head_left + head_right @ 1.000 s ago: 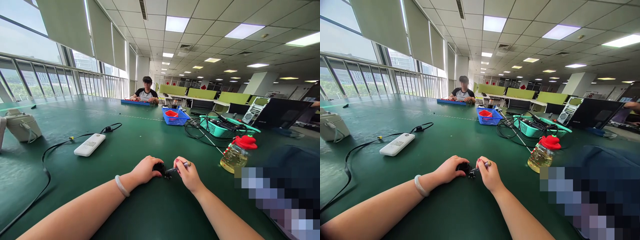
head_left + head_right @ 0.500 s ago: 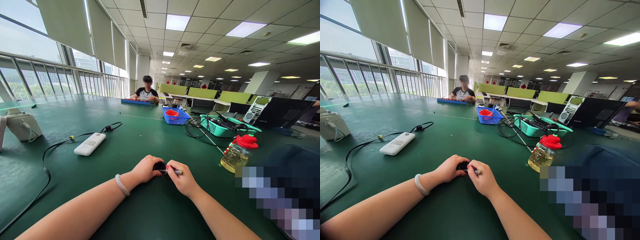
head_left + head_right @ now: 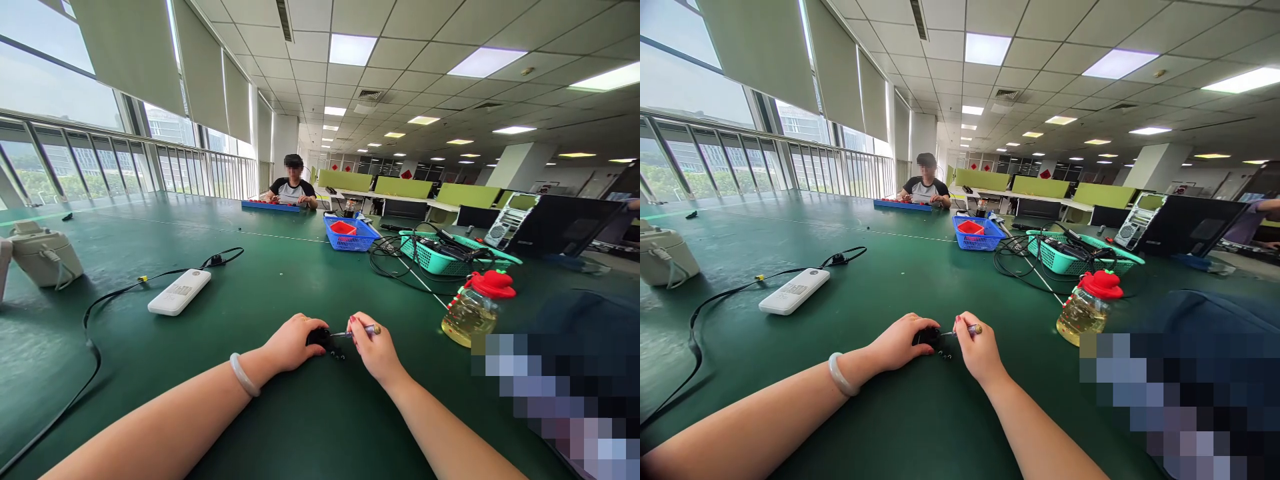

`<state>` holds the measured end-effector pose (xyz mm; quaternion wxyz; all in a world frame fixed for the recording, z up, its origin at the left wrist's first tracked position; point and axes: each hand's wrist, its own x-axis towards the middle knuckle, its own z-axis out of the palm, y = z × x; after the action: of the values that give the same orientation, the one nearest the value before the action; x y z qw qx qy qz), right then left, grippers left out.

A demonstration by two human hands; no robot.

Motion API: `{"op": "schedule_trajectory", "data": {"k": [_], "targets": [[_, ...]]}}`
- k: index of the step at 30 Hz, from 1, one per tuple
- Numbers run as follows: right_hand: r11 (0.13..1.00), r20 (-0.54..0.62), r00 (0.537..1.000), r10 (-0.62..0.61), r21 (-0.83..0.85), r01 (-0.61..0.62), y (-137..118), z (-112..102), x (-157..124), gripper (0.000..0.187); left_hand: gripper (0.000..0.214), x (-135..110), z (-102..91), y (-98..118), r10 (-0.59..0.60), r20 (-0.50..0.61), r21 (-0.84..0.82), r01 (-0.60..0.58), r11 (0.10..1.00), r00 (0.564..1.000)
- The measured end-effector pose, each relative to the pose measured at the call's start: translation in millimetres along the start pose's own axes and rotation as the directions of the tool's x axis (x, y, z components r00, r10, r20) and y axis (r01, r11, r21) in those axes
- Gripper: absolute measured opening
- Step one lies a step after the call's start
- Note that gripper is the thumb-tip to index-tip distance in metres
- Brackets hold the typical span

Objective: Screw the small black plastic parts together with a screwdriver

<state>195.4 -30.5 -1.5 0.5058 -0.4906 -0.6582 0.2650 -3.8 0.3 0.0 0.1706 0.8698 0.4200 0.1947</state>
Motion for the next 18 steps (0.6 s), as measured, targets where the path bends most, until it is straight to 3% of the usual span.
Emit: {"op": "schedule_trajectory", "data": {"k": [5,9,12,16,18], "targets": [[0.947,0.122,0.974,-0.19,-0.238,0.215,-13,-1,-5,0.028,0.045,-1,0.2,0,-0.014,0.01,-0.002,0.014,1.0,1.0],[0.905,0.056,0.944,-0.325,-0.27,0.327,-20,-6,-10,0.029,0.043,0,1.5,-1,0.001,-0.004,0.002,-0.001,1.0,1.0],[0.86,0.047,0.88,-0.473,-0.194,0.472,-26,-8,-15,0.027,0.041,0,1.8,-3,0.015,-0.006,0.015,-0.015,1.0,1.0],[0.715,0.215,0.746,-0.63,-0.213,0.666,-31,-1,-18,0.019,0.044,1,2.6,-4,0.012,0.001,0.025,-0.012,1.0,1.0],[0.671,0.293,0.716,-0.634,-0.251,0.697,-31,4,-18,0.018,0.045,1,3.2,-5,0.016,-0.003,0.03,-0.016,0.999,1.0]]}}
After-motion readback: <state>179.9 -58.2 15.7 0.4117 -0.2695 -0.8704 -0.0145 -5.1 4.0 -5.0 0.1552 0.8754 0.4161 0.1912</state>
